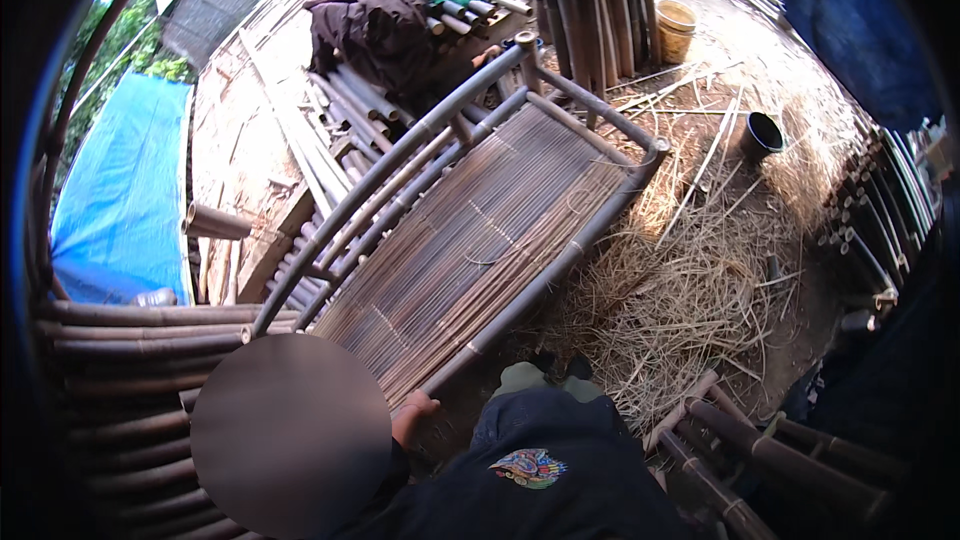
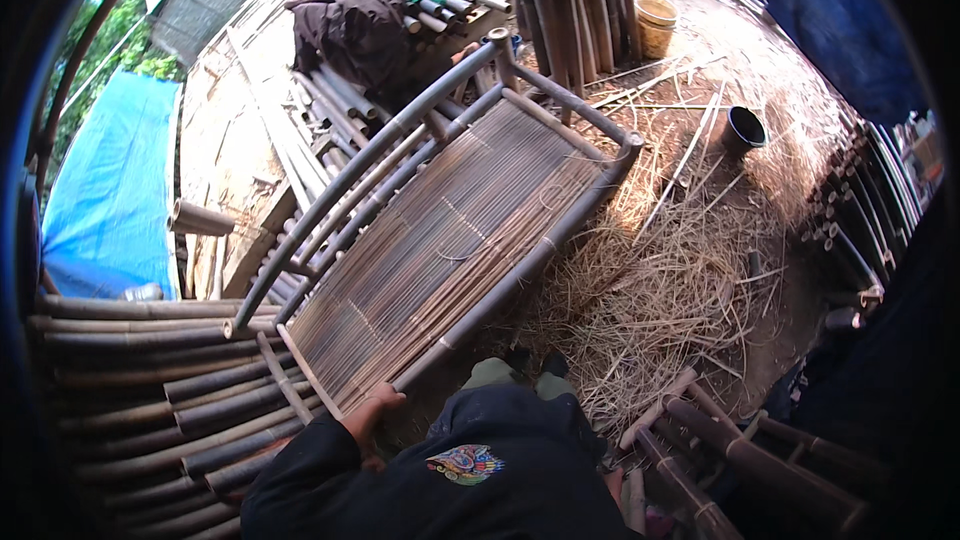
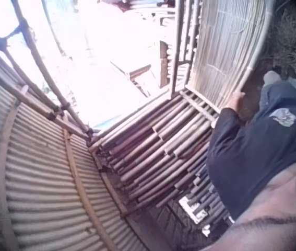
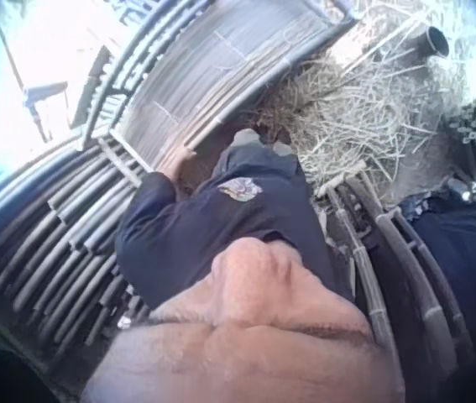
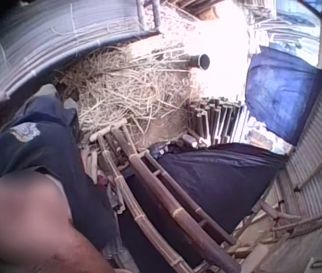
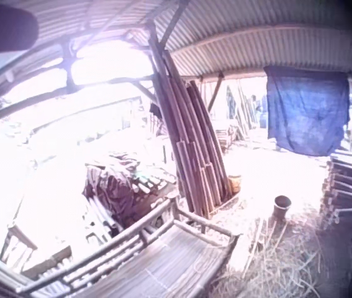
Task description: The person uses a machete to shave and smooth thin bamboo strips, then fits them into a bamboo frame. They also use the machete to split a larger bamboo pole into smaller pieces and place the finished strips into the frame.
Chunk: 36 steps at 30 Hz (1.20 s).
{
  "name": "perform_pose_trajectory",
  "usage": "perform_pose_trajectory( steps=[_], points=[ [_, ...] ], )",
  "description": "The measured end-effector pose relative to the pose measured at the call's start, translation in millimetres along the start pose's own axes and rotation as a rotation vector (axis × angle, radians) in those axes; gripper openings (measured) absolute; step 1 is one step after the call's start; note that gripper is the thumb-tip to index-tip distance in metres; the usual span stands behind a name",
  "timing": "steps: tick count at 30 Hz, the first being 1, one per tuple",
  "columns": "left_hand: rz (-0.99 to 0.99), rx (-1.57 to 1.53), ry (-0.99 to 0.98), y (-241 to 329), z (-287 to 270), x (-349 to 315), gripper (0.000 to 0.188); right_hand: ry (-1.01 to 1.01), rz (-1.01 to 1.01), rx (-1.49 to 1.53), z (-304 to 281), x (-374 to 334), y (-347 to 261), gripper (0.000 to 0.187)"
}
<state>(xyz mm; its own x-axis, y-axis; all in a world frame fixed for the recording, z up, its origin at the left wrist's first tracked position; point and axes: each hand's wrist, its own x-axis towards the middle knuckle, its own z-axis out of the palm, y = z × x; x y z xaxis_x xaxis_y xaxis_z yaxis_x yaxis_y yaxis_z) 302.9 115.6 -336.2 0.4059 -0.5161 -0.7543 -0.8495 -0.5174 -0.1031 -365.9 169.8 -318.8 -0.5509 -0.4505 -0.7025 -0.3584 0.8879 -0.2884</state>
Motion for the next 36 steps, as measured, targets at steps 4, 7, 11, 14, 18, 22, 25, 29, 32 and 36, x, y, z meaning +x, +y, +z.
perform_pose_trajectory(
  steps=[4,7,11,14,18,22,25,29,32,36],
  points=[
    [-0.175,-0.386,0.072,-35.3,33.2,-15.3,0.04,-0.08,-0.169,-0.232,-44.1,79.8,-61.5,0.044],
    [-0.188,-0.71,0.012,24.2,15.4,-49.0,0.041,-0.106,-0.386,-0.453,-59.5,147.0,-125.5,0.046],
    [0.053,-0.908,0.118,88.2,-3.3,-26.7,0.038,-0.151,-0.743,-0.581,-37.7,241.1,-226.0,0.053],
    [0.068,-1.022,0.181,87.4,-12.9,-26.1,0.036,-0.286,-0.518,-0.565,26.4,116.1,-359.3,0.054],
    [0.006,-0.968,0.106,40.6,-21.0,28.4,0.039,-0.358,-0.587,-0.549,97.9,105.5,-394.1,0.054],
    [-0.277,-0.835,0.031,-42.8,-49.2,79.8,0.042,-0.363,-1.0,-0.636,172.2,-34.1,-441.2,0.046],
    [-0.337,-0.845,0.152,-98.6,-56.0,133.0,0.04,-0.497,-0.792,-0.673,200.0,-33.0,-445.3,0.049],
    [-0.36,-0.844,0.296,-145.1,-93.0,194.6,0.039,-0.484,-0.949,-0.795,226.6,-42.8,-477.3,0.049],
    [-0.336,-0.868,0.26,-165.0,-122.4,237.6,0.047,-0.458,-0.89,-0.817,258.0,-102.5,-530.4,0.049],
    [-0.306,-0.777,0.295,-175.1,-131.8,296.2,0.064,-0.377,-0.872,-0.933,299.7,-107.6,-593.1,0.048]
  ],
)
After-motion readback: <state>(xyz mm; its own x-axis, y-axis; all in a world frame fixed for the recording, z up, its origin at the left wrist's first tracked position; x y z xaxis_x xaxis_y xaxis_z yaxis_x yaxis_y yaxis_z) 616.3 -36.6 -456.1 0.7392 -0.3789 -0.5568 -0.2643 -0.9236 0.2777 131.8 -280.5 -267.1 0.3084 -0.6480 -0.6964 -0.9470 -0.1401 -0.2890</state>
